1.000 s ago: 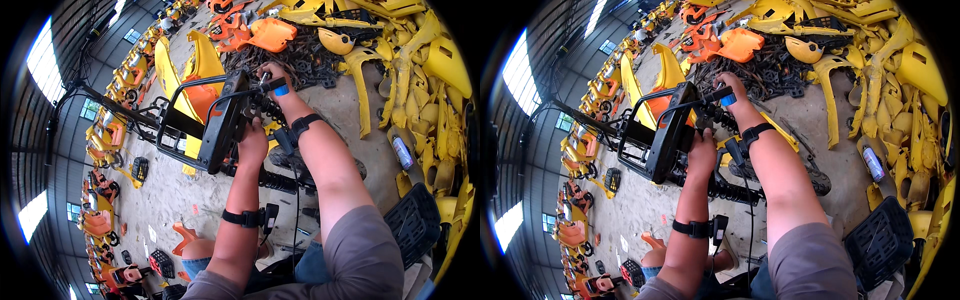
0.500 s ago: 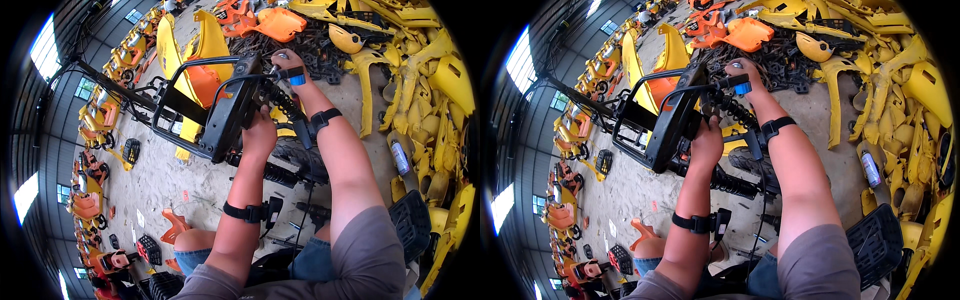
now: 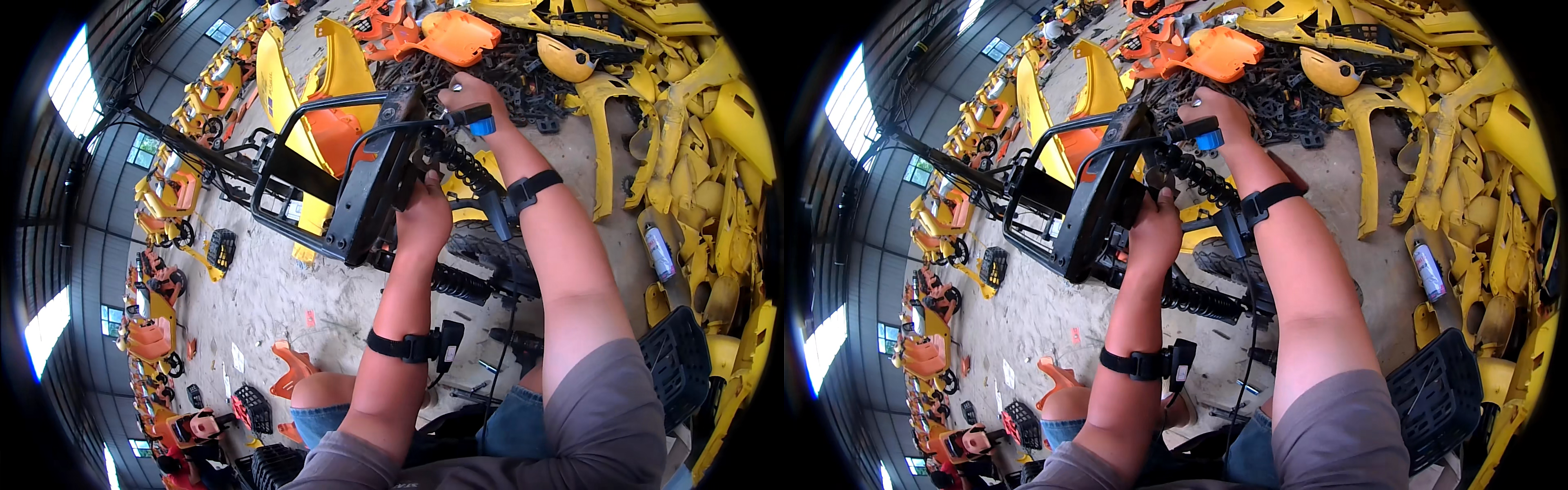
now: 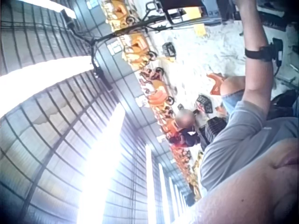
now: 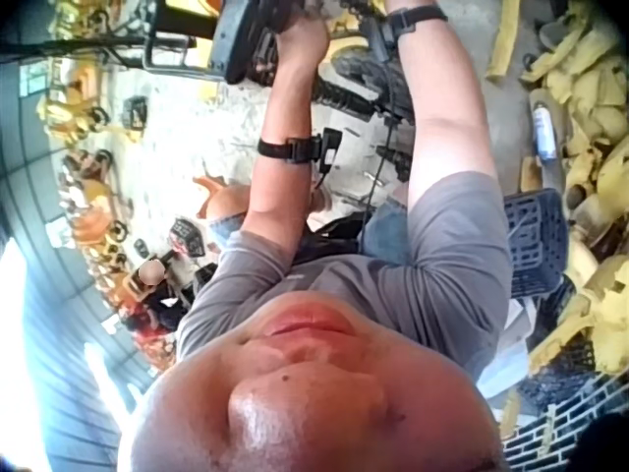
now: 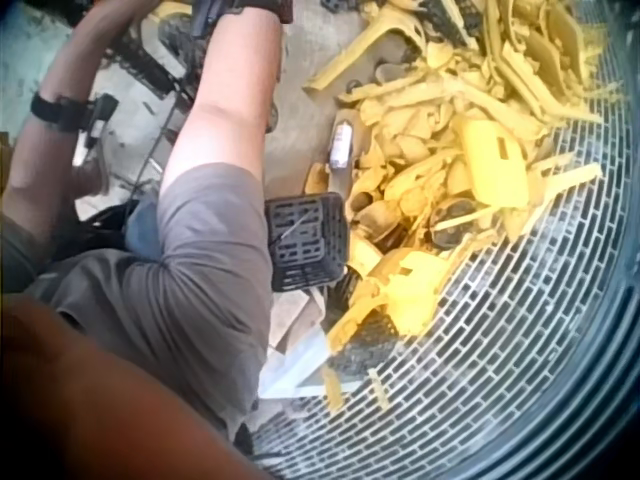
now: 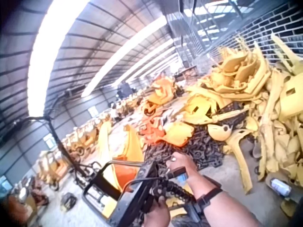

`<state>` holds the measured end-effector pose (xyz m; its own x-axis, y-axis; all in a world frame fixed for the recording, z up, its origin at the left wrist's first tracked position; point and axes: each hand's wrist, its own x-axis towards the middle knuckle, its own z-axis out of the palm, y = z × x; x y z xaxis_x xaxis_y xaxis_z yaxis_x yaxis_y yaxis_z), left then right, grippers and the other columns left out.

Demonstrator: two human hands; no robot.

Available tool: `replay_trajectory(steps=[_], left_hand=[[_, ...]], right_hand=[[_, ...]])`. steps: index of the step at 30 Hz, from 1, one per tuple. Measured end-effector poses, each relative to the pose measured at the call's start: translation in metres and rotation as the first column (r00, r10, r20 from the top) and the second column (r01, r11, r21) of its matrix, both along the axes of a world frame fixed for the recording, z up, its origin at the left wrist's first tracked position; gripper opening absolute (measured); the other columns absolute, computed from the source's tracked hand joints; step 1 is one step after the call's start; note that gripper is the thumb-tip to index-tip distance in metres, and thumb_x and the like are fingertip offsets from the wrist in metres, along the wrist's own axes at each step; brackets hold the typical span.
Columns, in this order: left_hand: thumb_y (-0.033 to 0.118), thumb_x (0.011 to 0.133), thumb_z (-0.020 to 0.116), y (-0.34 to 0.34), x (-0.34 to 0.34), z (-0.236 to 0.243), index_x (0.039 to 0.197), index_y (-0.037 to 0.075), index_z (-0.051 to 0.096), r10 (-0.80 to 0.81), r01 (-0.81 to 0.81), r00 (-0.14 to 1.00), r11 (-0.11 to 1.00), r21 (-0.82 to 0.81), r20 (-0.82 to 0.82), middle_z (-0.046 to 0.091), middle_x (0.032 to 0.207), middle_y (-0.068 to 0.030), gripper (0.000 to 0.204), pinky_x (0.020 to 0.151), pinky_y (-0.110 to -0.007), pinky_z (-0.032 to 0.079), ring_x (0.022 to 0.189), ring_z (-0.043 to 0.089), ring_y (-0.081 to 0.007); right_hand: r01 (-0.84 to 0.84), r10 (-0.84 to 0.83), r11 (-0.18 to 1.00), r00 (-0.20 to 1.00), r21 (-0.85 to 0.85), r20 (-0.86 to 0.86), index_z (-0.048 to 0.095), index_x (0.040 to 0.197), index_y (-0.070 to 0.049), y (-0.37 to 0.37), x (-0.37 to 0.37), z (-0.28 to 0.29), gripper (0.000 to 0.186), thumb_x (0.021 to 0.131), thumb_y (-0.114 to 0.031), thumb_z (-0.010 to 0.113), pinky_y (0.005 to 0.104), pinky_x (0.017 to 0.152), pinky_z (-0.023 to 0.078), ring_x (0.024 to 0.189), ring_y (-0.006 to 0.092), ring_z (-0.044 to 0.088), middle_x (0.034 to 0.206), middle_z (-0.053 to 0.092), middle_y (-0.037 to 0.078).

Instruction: The person uses a wrench and pliers to work on the rear wheel assembly and suspension of a scooter frame. They loosen bolts and handle small metal components by hand while seated.

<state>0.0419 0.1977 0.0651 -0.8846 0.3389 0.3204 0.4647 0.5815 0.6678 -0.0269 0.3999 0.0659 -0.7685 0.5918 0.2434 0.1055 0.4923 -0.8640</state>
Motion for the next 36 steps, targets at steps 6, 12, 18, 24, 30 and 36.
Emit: replay_trajectory(steps=[6,12,18,24,30,36], left_hand=[[0.024,0.100,0.052,0.000,-0.003,-0.007,0.121,-0.006,0.052,-0.017,0.013,0.997,0.999,-0.048,-0.078,0.056,0.116,-0.0365,0.037,0.095,-0.052,0.041,0.110,0.053,-0.0528],[0.027,0.100,0.052,-0.001,-0.007,-0.011,0.126,-0.003,0.051,0.007,-0.010,0.999,0.999,-0.050,-0.046,0.057,0.118,-0.0339,0.040,0.096,-0.051,0.041,0.111,0.054,-0.0508],[0.030,0.101,0.051,-0.001,-0.002,-0.004,0.123,-0.004,0.053,0.009,-0.010,1.000,0.999,-0.050,-0.020,0.057,0.117,-0.0348,0.040,0.096,-0.051,0.041,0.112,0.053,-0.0523],[0.028,0.100,0.052,0.000,-0.009,-0.016,0.119,-0.005,0.053,0.015,-0.026,0.990,0.996,-0.083,-0.137,0.056,0.116,-0.0367,0.038,0.094,-0.052,0.041,0.110,0.053,-0.0540],[0.024,0.102,0.049,0.001,-0.001,0.002,0.130,-0.009,0.045,0.011,-0.012,1.000,0.986,-0.168,-0.003,0.052,0.124,-0.0377,0.043,0.099,-0.053,0.040,0.114,0.051,-0.0535],[0.023,0.102,0.049,-0.001,-0.010,-0.013,0.132,-0.009,0.044,-0.011,-0.004,0.996,0.987,-0.161,-0.093,0.052,0.125,-0.0378,0.044,0.100,-0.051,0.040,0.115,0.051,-0.0528]], right_hand=[[-0.506,-0.029,0.545,0.786,-0.669,-0.618,0.063,0.100,-0.002,-0.011,-0.018,-0.037,0.021,0.085,-0.017,0.063,0.0248,0.066,0.046,0.074,0.0105,0.059,0.082,0.063,0.002],[-0.120,0.112,0.988,0.991,-0.095,-0.079,0.066,0.092,-0.002,0.013,-0.008,-0.010,0.040,0.071,-0.036,0.066,0.0420,0.077,0.053,0.087,0.0349,0.068,0.088,0.069,0.023],[-0.217,0.129,0.909,0.958,-0.355,-0.257,0.067,0.096,-0.003,0.008,-0.007,-0.019,0.030,0.079,-0.028,0.066,0.0304,0.073,0.052,0.081,0.0198,0.067,0.082,0.069,0.015],[-0.417,0.054,0.693,0.844,-0.589,-0.534,0.065,0.093,-0.002,-0.001,-0.023,-0.045,0.027,0.080,-0.025,0.069,0.0289,0.066,0.050,0.074,0.0143,0.063,0.078,0.065,0.009],[-0.232,0.198,0.960,0.958,-0.155,-0.207,0.064,0.089,0.001,0.018,-0.008,-0.018,0.034,0.075,-0.029,0.070,0.0344,0.068,0.050,0.072,0.0210,0.062,0.076,0.063,0.013],[-0.363,0.114,0.812,0.867,-0.457,-0.485,0.067,0.096,-0.001,0.009,-0.030,-0.050,0.029,0.080,-0.026,0.066,0.0327,0.071,0.050,0.077,0.0186,0.064,0.081,0.066,0.011]])
